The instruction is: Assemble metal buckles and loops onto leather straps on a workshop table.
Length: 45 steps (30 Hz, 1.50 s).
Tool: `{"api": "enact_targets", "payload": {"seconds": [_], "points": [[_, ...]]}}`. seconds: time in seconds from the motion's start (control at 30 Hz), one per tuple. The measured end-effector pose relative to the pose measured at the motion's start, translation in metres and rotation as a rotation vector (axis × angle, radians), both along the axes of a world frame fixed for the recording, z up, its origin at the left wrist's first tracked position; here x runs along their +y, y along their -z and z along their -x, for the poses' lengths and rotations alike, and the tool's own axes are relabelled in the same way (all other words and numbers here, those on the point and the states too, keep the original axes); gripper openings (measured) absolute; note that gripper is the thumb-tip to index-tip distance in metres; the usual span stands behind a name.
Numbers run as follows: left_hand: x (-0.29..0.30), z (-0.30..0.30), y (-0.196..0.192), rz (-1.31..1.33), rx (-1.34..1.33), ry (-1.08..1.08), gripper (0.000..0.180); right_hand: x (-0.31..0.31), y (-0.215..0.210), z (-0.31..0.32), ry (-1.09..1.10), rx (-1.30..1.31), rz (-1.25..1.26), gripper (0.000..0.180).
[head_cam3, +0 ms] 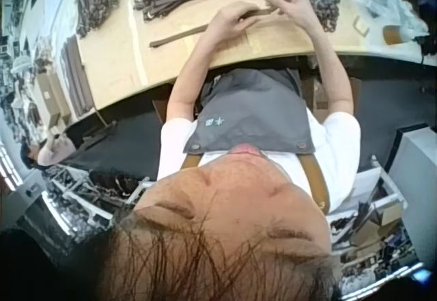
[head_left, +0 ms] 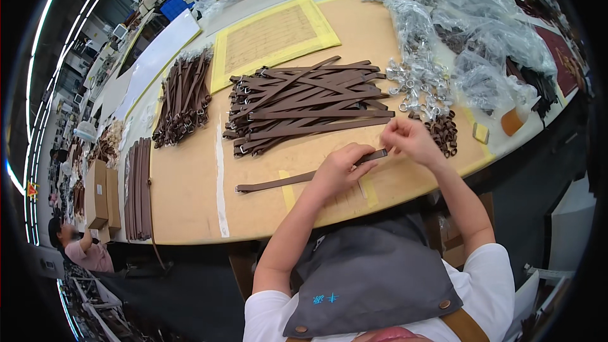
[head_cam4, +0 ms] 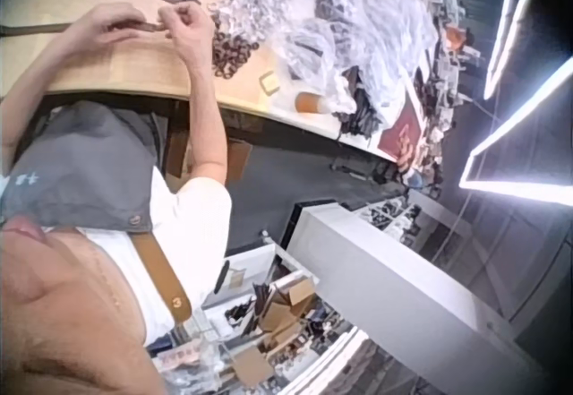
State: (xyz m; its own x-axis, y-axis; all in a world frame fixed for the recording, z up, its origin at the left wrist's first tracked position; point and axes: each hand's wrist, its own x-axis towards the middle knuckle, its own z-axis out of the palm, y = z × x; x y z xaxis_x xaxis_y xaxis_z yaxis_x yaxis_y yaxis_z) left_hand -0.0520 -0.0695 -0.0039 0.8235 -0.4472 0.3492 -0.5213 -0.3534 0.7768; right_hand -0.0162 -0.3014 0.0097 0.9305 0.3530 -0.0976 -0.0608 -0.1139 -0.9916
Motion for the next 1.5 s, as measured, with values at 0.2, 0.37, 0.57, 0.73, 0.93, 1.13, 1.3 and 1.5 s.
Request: {"api": "enact_targets", "payload": {"seconds": [0.2, 0.37, 0.57, 0.73, 0.93, 1.13, 1.3, 1.5], "points": [[0.001, -0.004, -0.005, 0.090, 0.008, -0.046, 0.022, -0.050, 0.002, -0.091, 0.489, -0.525, 0.986, 0.024], [0.009, -0.007, -0.004, 0.064, 0.024, -0.061, 0.021, -0.054, 0.016, -0.104, 0.476, -0.432, 0.995, 0.026], [0.009, -0.008, 0.003, 0.104, 0.051, -0.141, 0.024, -0.053, 0.019, -0.077, 0.419, -0.567, 0.293, 0.013], [0.010, -0.008, -0.001, 0.235, 0.110, -0.155, 0.025, -0.003, 0.002, -0.006, -0.104, 0.058, -0.321, 0.015], [0.015, -0.009, 0.003, 0.400, 0.341, -0.115, 0.024, 0.025, 0.014, 0.002, -0.099, 0.133, -0.577, 0.016], [0.016, -0.010, 0.007, 0.457, 0.447, -0.026, 0.024, 0.030, 0.027, -0.002, -0.163, 0.261, -0.661, 0.016], [0.019, -0.011, 0.006, 0.357, 0.394, -0.045, 0.023, 0.033, 0.034, 0.001, -0.117, 0.093, -0.430, 0.013], [0.012, -0.010, 0.006, 0.430, 0.339, -0.126, 0.020, 0.042, 0.040, 0.007, -0.051, 0.020, -0.646, 0.021]]}}
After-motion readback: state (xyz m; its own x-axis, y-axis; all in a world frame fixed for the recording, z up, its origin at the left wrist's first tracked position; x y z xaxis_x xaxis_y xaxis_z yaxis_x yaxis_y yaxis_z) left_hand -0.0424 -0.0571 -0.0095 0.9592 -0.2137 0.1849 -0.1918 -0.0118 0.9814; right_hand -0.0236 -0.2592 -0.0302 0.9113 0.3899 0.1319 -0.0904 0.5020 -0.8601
